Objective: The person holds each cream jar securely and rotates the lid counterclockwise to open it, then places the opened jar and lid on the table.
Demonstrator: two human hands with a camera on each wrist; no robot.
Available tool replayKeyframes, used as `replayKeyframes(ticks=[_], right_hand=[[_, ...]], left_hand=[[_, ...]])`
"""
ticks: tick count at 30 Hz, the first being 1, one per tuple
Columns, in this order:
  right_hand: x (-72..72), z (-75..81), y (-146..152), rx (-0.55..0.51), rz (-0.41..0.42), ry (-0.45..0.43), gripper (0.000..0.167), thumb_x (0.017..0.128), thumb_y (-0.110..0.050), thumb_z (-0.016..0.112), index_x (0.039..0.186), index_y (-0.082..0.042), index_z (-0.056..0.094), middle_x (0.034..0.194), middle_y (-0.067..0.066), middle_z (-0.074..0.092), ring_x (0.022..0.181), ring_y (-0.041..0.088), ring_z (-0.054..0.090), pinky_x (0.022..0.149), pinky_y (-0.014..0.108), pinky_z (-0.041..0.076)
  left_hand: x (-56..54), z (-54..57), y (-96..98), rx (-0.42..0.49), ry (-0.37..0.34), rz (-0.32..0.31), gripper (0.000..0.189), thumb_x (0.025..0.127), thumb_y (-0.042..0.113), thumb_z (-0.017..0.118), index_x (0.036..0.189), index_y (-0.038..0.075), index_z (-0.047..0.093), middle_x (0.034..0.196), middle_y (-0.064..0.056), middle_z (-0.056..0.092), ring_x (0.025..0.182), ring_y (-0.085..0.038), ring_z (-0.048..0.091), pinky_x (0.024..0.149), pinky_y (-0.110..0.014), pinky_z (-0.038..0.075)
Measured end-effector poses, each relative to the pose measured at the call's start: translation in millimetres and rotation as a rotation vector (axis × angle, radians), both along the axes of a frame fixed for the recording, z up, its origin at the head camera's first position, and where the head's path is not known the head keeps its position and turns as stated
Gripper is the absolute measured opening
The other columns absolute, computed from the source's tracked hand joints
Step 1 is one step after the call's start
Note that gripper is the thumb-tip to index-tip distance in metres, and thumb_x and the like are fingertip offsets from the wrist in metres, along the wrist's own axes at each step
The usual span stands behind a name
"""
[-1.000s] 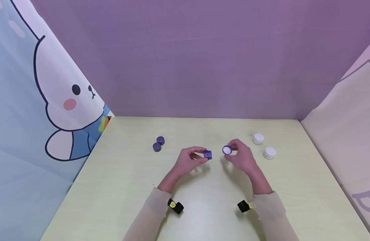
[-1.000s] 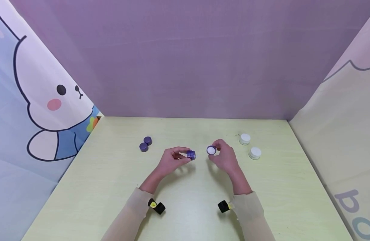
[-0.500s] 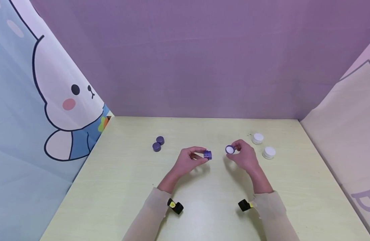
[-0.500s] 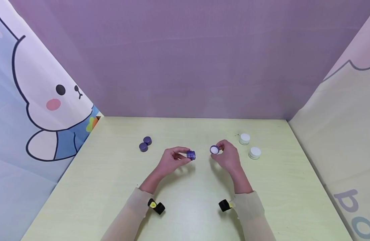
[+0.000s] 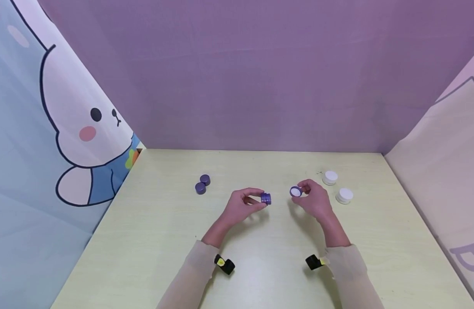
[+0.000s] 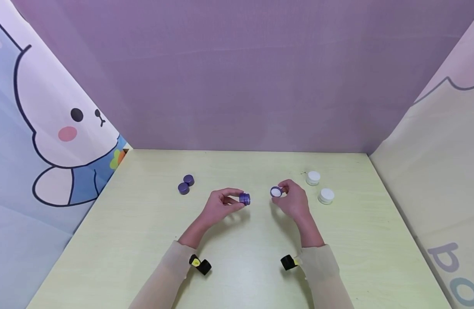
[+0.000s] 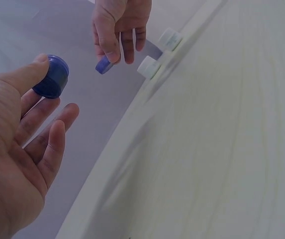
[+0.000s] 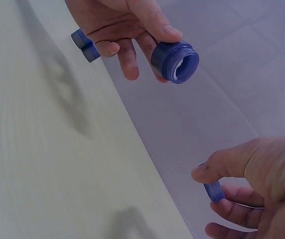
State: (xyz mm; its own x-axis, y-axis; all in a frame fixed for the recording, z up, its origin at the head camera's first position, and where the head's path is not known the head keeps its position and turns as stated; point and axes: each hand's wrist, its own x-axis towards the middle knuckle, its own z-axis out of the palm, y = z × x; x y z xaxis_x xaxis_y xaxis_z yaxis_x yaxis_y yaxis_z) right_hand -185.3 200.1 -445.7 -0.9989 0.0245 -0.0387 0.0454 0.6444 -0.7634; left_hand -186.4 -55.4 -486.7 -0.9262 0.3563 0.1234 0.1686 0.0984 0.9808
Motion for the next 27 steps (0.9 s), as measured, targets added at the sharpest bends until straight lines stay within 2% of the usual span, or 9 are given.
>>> replayKeyframes(ticks=[11, 23, 27], right_hand=[[0.2, -1.8, 3.3, 0.031, 0.001, -0.004, 0.04, 0.078, -0.011, 0.078, 0.112, 0.001, 0.06, 0.102, 0.017, 0.062, 0.105, 0.039, 0.053, 0.089, 0.051, 0.044], [-4.2, -9.1, 14.0, 0.059, -0.039, -0.055, 0.045, 0.08, -0.018, 0.078, 0.116, 0.001, 0.059, 0.106, 0.019, 0.059, 0.093, 0.032, 0.053, 0.072, 0.039, 0.047], [-5.0, -13.0, 16.6, 0.075, -0.057, -0.075, 0.046, 0.08, -0.02, 0.079, 0.115, 0.001, 0.059, 0.105, 0.019, 0.06, 0.09, 0.031, 0.054, 0.07, 0.036, 0.046]], left_hand=[[0.7, 0.4, 0.3, -0.014, 0.014, -0.001, 0.037, 0.083, 0.024, 0.08, 0.117, 0.015, 0.071, 0.109, 0.0, 0.069, 0.082, -0.019, 0.069, 0.062, -0.033, 0.055], [0.6, -0.5, 1.5, 0.002, 0.016, 0.003, 0.036, 0.081, 0.024, 0.081, 0.115, 0.016, 0.071, 0.109, 0.0, 0.068, 0.083, -0.02, 0.069, 0.061, -0.034, 0.055], [1.5, 0.2, 1.9, -0.005, 0.007, 0.015, 0.036, 0.081, 0.025, 0.081, 0.115, 0.017, 0.071, 0.11, 0.001, 0.068, 0.082, -0.019, 0.069, 0.06, -0.033, 0.055]])
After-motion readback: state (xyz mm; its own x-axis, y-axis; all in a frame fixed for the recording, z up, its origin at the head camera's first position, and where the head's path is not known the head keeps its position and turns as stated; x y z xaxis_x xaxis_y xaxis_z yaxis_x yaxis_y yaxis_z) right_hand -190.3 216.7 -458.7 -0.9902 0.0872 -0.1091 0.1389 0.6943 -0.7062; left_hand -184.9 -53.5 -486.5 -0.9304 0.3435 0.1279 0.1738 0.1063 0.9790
